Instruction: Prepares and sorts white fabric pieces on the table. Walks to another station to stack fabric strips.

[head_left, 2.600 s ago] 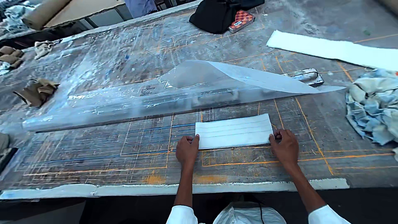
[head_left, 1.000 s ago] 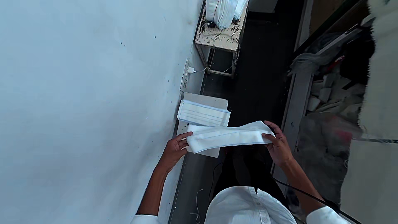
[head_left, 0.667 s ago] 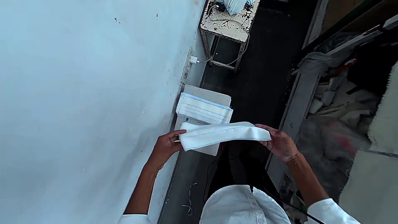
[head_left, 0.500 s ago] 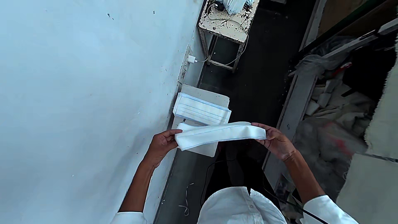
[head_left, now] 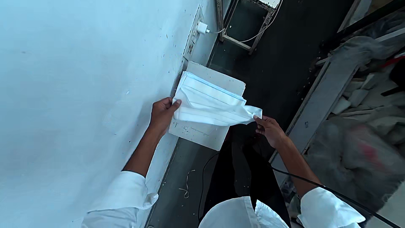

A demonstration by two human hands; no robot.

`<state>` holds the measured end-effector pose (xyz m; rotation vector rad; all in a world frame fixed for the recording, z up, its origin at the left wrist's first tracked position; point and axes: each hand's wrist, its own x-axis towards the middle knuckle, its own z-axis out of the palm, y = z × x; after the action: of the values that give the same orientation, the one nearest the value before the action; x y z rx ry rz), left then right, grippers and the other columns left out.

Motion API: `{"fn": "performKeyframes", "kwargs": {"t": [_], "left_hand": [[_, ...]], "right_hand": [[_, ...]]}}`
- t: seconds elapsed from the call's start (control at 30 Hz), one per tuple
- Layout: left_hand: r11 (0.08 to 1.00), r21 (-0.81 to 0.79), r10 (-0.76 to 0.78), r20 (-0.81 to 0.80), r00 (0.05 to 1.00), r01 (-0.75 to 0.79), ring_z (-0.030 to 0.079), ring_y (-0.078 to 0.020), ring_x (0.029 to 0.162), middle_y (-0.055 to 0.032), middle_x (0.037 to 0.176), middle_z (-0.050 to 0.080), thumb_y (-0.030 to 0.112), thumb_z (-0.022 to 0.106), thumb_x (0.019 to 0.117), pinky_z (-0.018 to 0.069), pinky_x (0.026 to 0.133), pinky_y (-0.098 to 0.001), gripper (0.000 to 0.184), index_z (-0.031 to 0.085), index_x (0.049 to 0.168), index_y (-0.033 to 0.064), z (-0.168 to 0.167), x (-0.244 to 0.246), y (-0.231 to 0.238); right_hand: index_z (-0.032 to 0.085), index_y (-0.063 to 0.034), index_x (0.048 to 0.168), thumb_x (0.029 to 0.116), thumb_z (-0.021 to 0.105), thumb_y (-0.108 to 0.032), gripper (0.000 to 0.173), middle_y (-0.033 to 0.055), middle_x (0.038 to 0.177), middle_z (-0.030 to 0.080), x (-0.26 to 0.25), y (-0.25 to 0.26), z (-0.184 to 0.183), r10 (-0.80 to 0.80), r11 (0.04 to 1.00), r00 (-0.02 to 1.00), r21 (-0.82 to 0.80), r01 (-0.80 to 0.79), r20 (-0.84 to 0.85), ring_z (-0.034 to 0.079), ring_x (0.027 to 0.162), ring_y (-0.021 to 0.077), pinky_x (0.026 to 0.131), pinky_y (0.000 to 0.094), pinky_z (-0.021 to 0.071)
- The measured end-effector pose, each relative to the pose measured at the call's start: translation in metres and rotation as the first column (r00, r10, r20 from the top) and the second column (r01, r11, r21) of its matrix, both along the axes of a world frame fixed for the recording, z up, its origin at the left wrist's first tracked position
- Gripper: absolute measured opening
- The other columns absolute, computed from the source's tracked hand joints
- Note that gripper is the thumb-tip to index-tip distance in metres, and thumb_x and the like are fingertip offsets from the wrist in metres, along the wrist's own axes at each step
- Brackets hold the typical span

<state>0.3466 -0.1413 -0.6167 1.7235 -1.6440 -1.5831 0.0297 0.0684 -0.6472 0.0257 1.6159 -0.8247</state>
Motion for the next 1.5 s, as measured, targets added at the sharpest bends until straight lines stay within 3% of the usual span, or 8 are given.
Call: {"fn": "performKeyframes", "kwargs": {"t": [0.17,0.5,0.63,0.83,1.07,1.2,1.3,1.5], "left_hand": [[0.999,-0.015,0.043,0.019,0.999,-0.042,0.067,-0.0021,0.073,0.0040,0.081,0.068,0.015,0.064,0.1013,0.0585,0.075,-0.0238,0.013,0.065,0.106,0.0027,-0.026,0.003,-0.021],[0.984,-0.157,-0.086,-0.031,0.996,0.080,0.068,0.0021,0.087,0.0095,0.093,0.070,0.005,0.064,0.0976,0.0581,0.085,-0.0204,0.016,0.063,0.113,0.0060,-0.006,0.010,-0.031],[0.937,-0.317,-0.189,-0.113,0.975,0.145,0.060,-0.0047,0.113,0.0028,0.118,0.063,-0.003,0.059,0.0912,0.0527,0.098,-0.0242,0.018,0.068,0.105,0.0052,-0.003,0.012,-0.045],[0.986,-0.159,-0.077,-0.126,0.989,0.056,0.069,0.0021,0.079,0.0118,0.090,0.072,-0.004,0.053,0.0984,0.0593,0.074,-0.0197,0.020,0.067,0.104,0.0099,-0.047,0.019,-0.056],[0.999,0.033,0.038,-0.108,0.993,-0.034,0.070,-0.0054,0.085,0.0036,0.093,0.074,0.004,0.034,0.0978,0.0575,0.087,-0.0281,0.035,0.068,0.101,0.0059,-0.078,0.017,-0.072],[0.995,-0.099,-0.048,-0.157,0.986,0.033,0.069,-0.0018,0.084,0.0096,0.091,0.072,0.005,0.057,0.0985,0.0590,0.083,-0.0241,0.013,0.069,0.102,0.0111,-0.070,0.002,-0.080],[0.984,-0.151,-0.108,-0.057,0.992,0.099,0.067,-0.0028,0.086,0.0021,0.101,0.068,-0.006,0.069,0.0886,0.0590,0.081,-0.0239,0.028,0.063,0.114,0.0031,-0.086,-0.004,-0.085],[0.993,-0.079,-0.070,0.191,0.979,0.086,0.068,-0.0264,0.105,-0.0211,0.128,0.062,-0.006,0.070,0.0887,0.0576,0.089,-0.0446,0.051,0.048,0.134,-0.0019,-0.131,0.002,-0.084]], "right_hand": [[0.067,-0.0054,0.115,0.1062,0.055,-0.024,0.024,0.0040,0.117,0.068,0.021,-0.017,-0.036,-0.107,0.983,0.994,-0.150,0.103,-0.018,0.059,0.114,0.0112,0.105,0.0364,0.0440],[0.065,-0.0023,0.111,0.0997,0.055,0.003,0.016,0.0026,0.097,0.071,0.038,-0.019,-0.066,-0.214,0.911,0.973,-0.343,0.229,0.082,0.069,0.091,0.0081,0.088,0.0264,0.0570],[0.070,-0.0057,0.111,0.0907,0.064,0.000,0.022,0.0020,0.122,0.062,0.034,-0.017,-0.064,-0.310,0.840,0.945,-0.497,0.218,-0.109,0.060,0.111,0.0098,0.096,0.0296,0.0531],[0.072,-0.0070,0.096,0.0933,0.056,0.007,0.021,-0.0016,0.090,0.073,0.037,-0.011,-0.080,-0.311,0.811,0.943,-0.550,0.200,-0.116,0.069,0.084,0.0048,0.080,0.0241,0.0591],[0.074,-0.0035,0.100,0.1025,0.030,-0.008,0.044,0.0021,0.100,0.076,0.048,-0.007,-0.089,-0.287,0.848,0.956,-0.482,0.221,-0.066,0.070,0.093,0.0076,0.090,0.0272,0.0568],[0.076,-0.0034,0.105,0.1019,0.055,-0.008,0.021,0.0016,0.104,0.076,0.054,-0.006,-0.088,-0.316,0.802,0.936,-0.572,0.174,-0.157,0.070,0.094,0.0067,0.087,0.0254,0.0577],[0.073,-0.0003,0.108,0.0917,0.067,0.004,0.018,-0.0002,0.093,0.073,0.068,-0.009,-0.101,-0.370,0.806,0.901,-0.561,0.191,-0.225,0.065,0.078,0.0022,0.075,0.0188,0.0560],[0.058,-0.0110,0.133,0.0891,0.068,0.006,0.048,0.0050,0.110,0.067,0.085,-0.012,-0.121,-0.299,0.897,0.924,-0.401,0.186,-0.240,0.066,0.093,0.0111,0.080,0.0280,0.0577]]}}
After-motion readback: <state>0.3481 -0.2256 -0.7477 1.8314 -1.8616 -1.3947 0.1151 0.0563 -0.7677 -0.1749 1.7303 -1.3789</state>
